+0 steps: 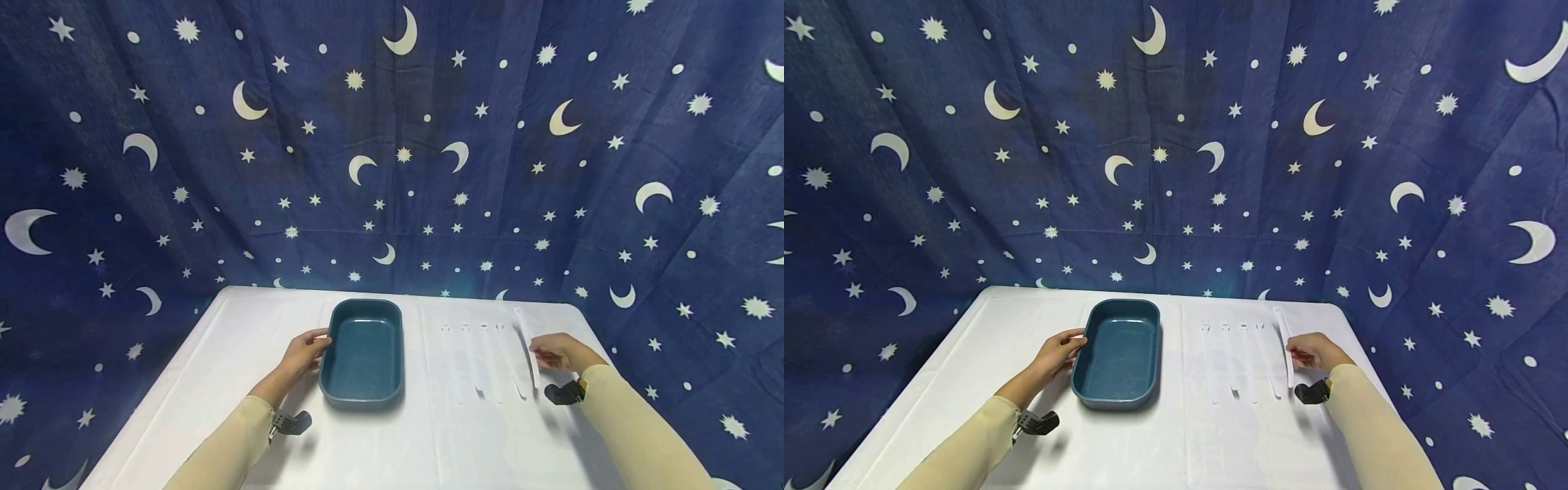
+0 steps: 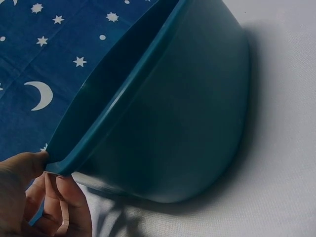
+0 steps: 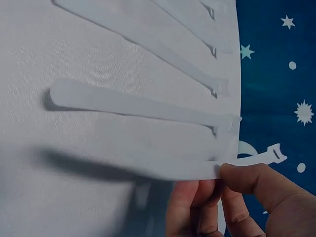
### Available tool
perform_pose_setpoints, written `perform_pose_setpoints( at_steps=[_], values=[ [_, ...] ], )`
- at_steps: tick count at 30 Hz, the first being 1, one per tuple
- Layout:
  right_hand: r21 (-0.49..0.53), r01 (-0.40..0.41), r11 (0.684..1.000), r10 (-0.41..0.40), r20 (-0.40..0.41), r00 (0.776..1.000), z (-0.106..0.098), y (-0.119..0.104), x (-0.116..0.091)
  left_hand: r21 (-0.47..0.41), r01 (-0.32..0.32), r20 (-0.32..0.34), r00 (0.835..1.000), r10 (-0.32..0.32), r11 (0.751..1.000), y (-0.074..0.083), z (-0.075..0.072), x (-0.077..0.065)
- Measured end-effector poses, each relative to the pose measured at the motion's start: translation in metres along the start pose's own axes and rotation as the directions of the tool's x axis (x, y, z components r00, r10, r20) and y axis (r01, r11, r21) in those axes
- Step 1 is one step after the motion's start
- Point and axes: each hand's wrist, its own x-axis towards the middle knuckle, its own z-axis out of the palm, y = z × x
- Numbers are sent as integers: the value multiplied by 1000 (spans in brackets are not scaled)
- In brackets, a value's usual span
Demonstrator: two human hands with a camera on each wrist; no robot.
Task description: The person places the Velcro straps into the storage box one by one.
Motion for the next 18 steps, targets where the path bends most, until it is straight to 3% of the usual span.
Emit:
perform_pose_setpoints(
  at_steps=[7,18],
  values=[
    [102,20,995,-24,32,999,7,-3,-2,-17,5,6,1000,-5,1000,-1,0,1],
    [149,-24,988,17,51,999,21,-8,-1,-33,7,4,1000,-6,999,-1,0,1]
  ],
)
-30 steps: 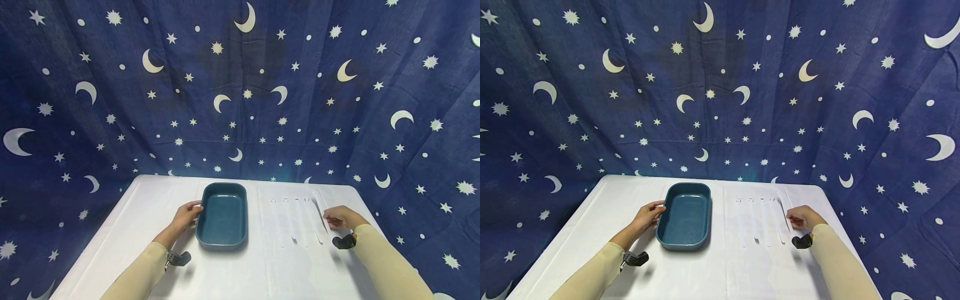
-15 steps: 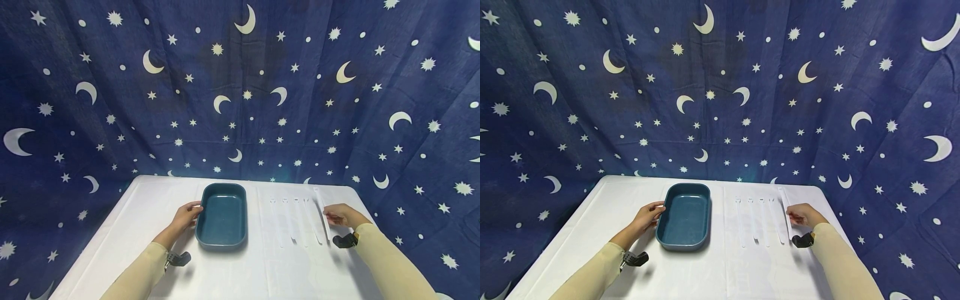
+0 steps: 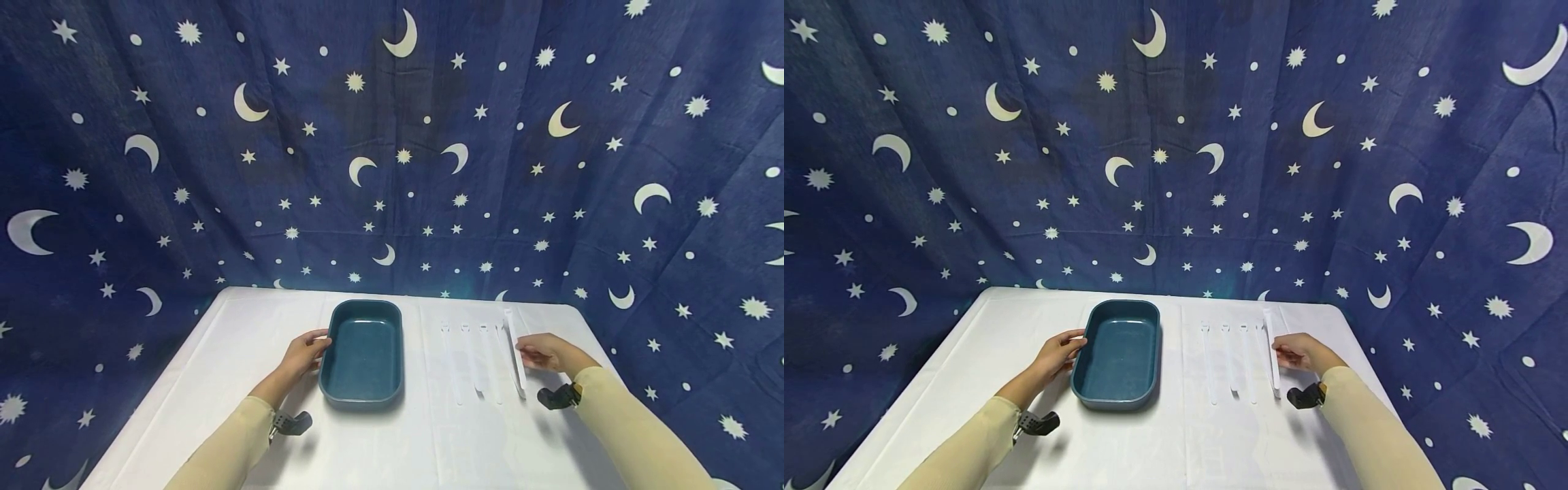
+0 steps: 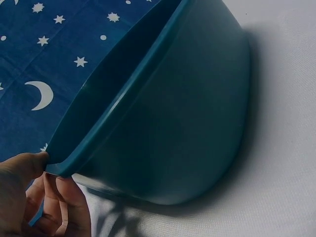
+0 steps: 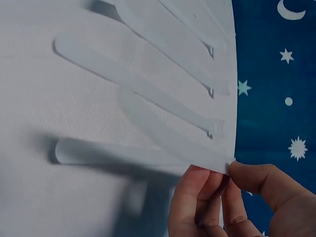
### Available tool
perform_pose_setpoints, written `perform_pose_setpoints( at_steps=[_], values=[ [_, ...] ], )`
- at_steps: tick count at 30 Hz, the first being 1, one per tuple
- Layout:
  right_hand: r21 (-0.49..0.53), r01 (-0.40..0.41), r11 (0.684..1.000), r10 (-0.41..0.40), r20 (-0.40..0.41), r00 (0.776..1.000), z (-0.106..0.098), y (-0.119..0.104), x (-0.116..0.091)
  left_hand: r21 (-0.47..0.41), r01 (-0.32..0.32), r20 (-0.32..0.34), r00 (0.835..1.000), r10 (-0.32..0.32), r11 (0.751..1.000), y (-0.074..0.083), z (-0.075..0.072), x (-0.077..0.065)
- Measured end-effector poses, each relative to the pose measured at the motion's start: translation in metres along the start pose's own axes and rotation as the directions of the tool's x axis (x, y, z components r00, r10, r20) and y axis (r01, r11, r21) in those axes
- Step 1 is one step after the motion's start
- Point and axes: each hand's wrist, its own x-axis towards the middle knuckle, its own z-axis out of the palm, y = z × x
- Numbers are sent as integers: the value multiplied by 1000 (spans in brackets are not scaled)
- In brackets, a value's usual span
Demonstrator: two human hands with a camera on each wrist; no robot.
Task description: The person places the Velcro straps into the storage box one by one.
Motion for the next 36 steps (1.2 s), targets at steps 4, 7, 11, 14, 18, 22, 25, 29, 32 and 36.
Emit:
perform_pose_setpoints(
  at_steps=[4,7,11,14,18,22,25,29,32,36],
  values=[
    [25,-8,1000,8,10,1000,6,1,0,0,-7,1,1000,7,1000,0,0,0],
    [39,-4,999,4,24,1000,11,2,0,-2,-11,-1,1000,11,1000,0,0,-1],
    [22,19,1000,-19,18,1000,19,2,-4,6,-9,-4,1000,9,1000,-1,0,-2],
    [16,40,999,-40,13,999,25,2,-7,7,-6,-7,1000,6,1000,-1,0,-3],
    [57,60,997,-62,40,997,32,0,-10,6,-6,-10,1000,6,1000,-1,0,-3],
    [155,64,986,-79,95,992,39,0,-12,-7,-2,-6,1000,2,1000,-2,0,-3],
    [231,62,971,-97,141,985,44,-1,-13,-23,4,2,1000,-4,1000,-3,1,-3],
    [293,64,954,-119,173,978,50,-4,-14,-29,15,-1,1000,-15,999,-3,1,-2],
    [306,62,950,-119,169,978,55,-5,-15,-29,14,-6,1000,-14,999,-2,1,-2],
    [306,53,951,-106,161,981,61,-7,-17,-35,10,-10,1000,-11,999,-1,2,-2]
  ],
)
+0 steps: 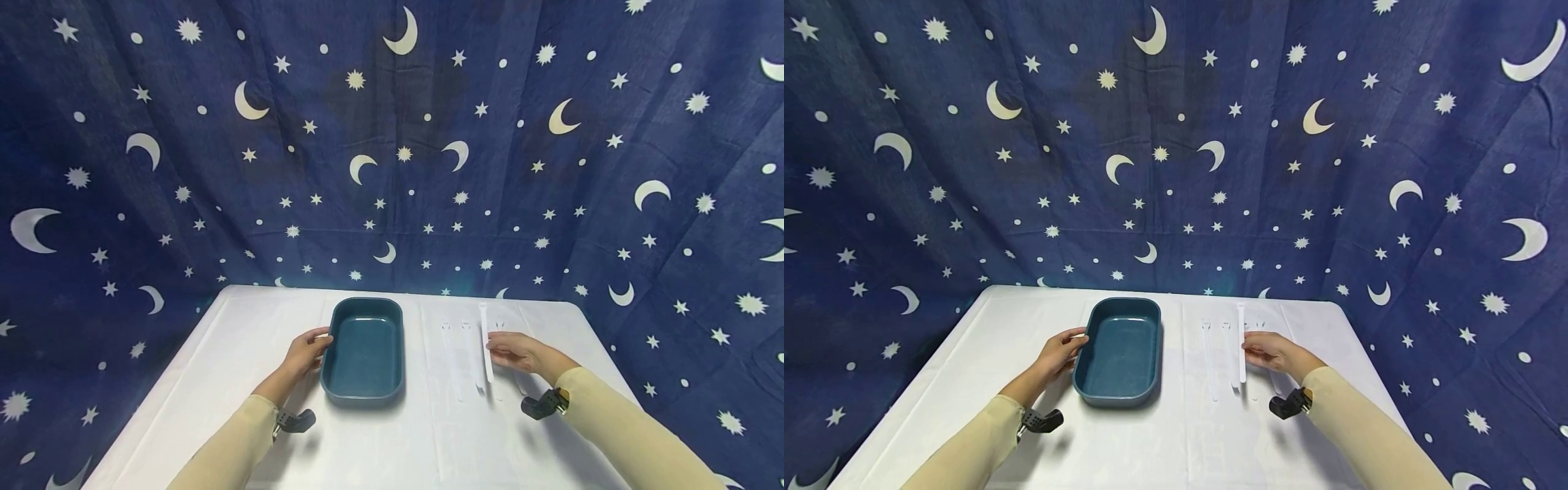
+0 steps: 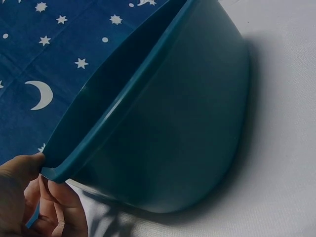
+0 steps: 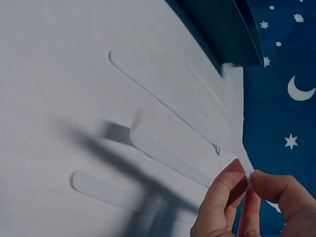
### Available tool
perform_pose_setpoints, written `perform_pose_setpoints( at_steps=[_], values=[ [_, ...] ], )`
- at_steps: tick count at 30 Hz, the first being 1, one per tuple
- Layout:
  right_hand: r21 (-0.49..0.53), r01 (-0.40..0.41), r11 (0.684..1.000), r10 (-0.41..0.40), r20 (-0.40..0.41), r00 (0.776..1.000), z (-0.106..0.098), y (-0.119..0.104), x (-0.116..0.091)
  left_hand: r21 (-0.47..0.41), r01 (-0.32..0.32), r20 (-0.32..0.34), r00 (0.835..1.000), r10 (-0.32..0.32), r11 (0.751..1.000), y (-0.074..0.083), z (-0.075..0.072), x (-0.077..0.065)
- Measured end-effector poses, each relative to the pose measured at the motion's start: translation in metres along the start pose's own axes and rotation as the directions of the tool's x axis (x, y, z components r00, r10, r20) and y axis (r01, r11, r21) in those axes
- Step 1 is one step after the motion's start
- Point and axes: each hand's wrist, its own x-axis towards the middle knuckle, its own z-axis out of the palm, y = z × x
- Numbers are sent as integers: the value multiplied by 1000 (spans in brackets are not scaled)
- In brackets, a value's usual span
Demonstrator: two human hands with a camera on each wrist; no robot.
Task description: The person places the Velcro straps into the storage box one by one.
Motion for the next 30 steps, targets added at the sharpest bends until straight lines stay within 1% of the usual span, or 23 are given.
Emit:
perform_pose_setpoints(
  at_steps=[9,13,17,22,27,30],
  values=[
    [29,-6,1000,5,29,1000,13,-2,-4,7,-22,-3,1000,22,1000,1,1,0],
    [42,-7,999,4,59,998,19,-2,-5,3,-22,-9,1000,22,1000,2,1,1],
    [26,6,1000,-8,61,998,26,-3,-5,1,-24,-9,1000,24,1000,3,1,1],
    [10,-1,1000,1,61,998,36,-7,-6,-7,-31,-7,1000,31,1000,2,0,1],
    [-21,11,1000,-10,37,999,46,-11,-7,-19,-24,2,1000,24,1000,-1,1,-1],
    [-26,21,999,-20,49,999,53,-14,-7,-10,-16,-5,1000,16,1000,-2,2,-2]
  ],
)
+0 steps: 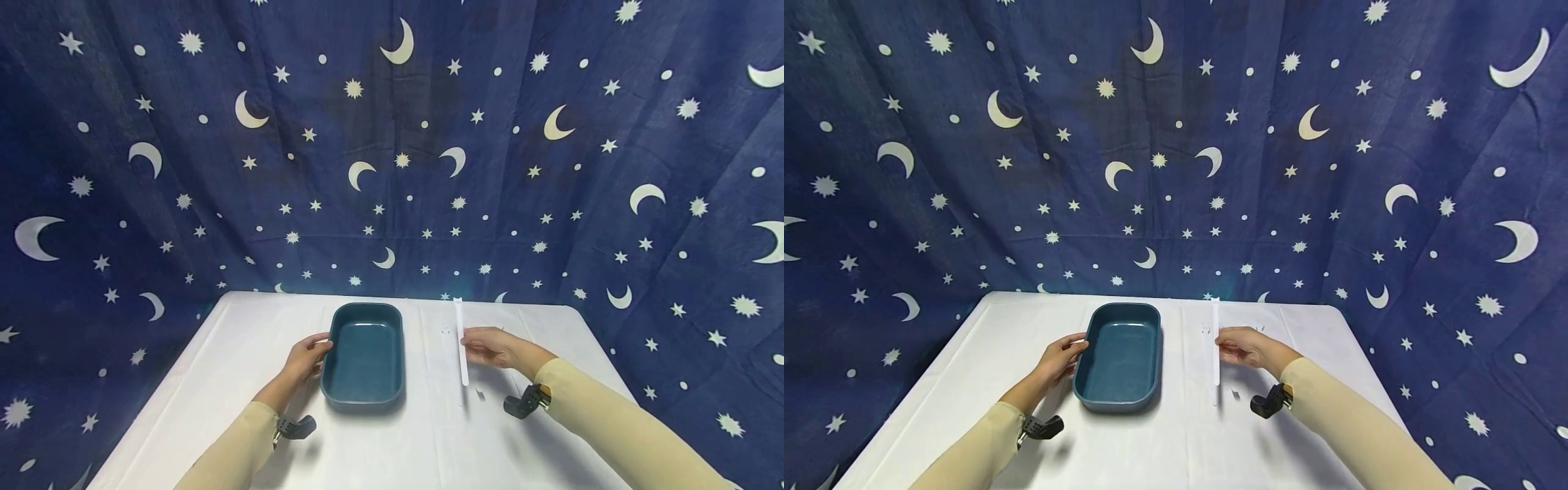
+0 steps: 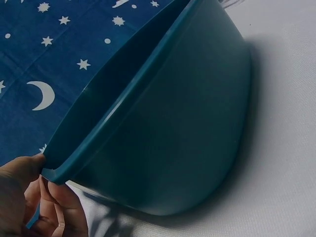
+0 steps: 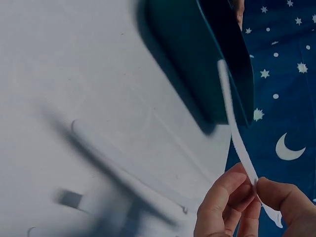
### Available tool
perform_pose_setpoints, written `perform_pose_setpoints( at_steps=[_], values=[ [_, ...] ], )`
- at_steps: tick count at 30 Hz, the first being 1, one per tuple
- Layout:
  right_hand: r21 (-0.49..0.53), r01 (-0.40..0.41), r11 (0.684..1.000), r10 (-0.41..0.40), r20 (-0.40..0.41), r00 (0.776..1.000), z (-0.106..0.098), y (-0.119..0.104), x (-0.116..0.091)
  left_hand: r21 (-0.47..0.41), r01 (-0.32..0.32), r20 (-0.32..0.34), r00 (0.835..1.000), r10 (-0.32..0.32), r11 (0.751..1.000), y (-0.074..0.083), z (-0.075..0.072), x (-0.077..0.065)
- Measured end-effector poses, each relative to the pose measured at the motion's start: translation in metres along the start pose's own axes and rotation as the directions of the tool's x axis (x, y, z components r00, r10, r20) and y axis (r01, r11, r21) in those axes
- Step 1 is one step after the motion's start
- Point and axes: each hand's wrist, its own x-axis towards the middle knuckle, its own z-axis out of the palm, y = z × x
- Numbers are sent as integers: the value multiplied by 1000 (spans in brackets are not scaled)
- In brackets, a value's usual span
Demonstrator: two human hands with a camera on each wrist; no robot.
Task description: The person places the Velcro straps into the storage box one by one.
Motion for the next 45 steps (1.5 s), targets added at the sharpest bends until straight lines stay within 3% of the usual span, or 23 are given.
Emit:
perform_pose_setpoints(
  at_steps=[20,45],
  values=[
    [-15,5,1000,-4,65,998,30,-17,7,2,15,6,1000,-15,1000,1,0,-1],
    [-28,28,999,-24,125,992,81,-22,13,-7,6,20,1000,-6,1000,-2,-1,1]
  ],
)
